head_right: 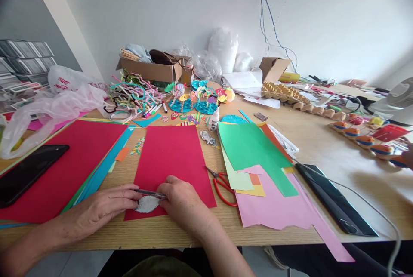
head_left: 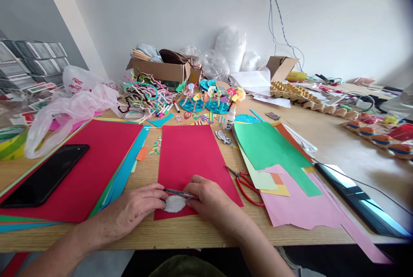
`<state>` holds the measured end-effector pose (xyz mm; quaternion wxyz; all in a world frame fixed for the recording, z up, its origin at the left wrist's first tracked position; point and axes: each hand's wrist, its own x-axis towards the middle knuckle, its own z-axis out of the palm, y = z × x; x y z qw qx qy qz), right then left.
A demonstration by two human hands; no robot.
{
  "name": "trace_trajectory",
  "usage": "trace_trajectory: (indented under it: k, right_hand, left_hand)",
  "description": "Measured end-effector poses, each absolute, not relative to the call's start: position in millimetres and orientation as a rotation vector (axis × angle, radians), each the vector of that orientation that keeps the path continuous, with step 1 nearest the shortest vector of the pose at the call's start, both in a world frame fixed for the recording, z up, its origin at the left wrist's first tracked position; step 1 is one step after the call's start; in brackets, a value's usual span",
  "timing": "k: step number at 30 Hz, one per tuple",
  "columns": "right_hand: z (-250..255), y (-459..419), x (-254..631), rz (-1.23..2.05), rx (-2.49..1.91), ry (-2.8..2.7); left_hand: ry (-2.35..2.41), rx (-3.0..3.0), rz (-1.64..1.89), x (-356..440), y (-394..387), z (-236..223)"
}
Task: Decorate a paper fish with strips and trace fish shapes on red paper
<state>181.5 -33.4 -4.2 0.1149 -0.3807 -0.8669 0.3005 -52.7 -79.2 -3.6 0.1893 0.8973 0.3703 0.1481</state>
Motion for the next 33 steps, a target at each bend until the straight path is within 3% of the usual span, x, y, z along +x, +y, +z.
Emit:
trace_trajectory:
  k: [12, 21, 33]
  right_hand:
    - [-3, -34, 182, 0.927, -1.120, -2.487]
    - [19, -45, 200, 1.028, -0.952, -1.906]
    - [26, -50, 228, 1.843, -0.458, -1.434]
  left_hand:
    - [1.012, 2.537, 0.339, -53, -77, -9]
    - [0.814, 2.578, 0.337, -36, -64, 3]
    - [0.728, 2.517, 0.343, -28, -47, -1]
